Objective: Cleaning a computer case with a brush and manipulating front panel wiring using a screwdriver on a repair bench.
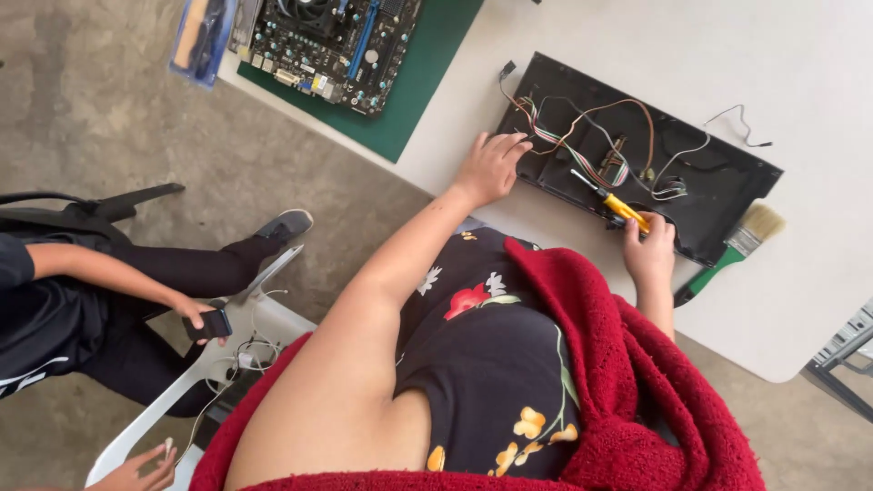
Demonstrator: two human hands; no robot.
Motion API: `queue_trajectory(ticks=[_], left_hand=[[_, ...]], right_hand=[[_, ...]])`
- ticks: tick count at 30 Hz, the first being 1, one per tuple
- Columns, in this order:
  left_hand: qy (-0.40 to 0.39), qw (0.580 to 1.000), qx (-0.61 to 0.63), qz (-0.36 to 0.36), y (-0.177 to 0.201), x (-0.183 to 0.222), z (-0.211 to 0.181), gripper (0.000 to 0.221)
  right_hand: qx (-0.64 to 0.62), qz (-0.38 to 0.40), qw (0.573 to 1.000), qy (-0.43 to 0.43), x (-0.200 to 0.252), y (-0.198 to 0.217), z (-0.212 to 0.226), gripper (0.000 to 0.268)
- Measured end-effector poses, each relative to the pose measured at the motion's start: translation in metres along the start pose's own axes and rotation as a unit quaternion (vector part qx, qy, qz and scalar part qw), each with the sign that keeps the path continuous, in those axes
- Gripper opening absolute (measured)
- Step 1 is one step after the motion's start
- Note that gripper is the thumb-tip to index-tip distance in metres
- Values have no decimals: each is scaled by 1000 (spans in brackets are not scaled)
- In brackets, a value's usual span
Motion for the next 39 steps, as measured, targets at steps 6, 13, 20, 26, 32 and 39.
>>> queue_trajectory(ticks=[6, 13, 20, 26, 32, 39], left_hand=[[108, 990, 15, -90, 11, 9, -16, 31], [-100, 994, -44, -1, 15, -6, -54, 26], [-113, 984, 31, 131, 4, -39, -60, 39], [-129, 988, -43, 78, -5, -41, -54, 38], [-123, 988, -26, 89, 6, -52, -54, 36], [-123, 989, -12, 86, 8, -53, -54, 34]], right_hand=[[-71, -9, 997, 8, 0, -4, 5, 27], [-89, -23, 996, 17, -12, -5, -2, 26], [-104, -23, 994, 21, -10, -1, 5, 26], [-106, -24, 994, 16, -7, -6, 8, 26], [-115, -29, 993, 15, -6, -7, 10, 26], [-117, -60, 991, 22, -3, -10, 12, 26]])
Point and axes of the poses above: each hand's wrist, its own x-axis away from the middle knuckle, its own y-axis out of the back of the hand, z = x × y, the point moved 2 cm from there along -x, towards the middle knuckle, and after that the axes turned 11 degrees about z, right-handed, at the moved point
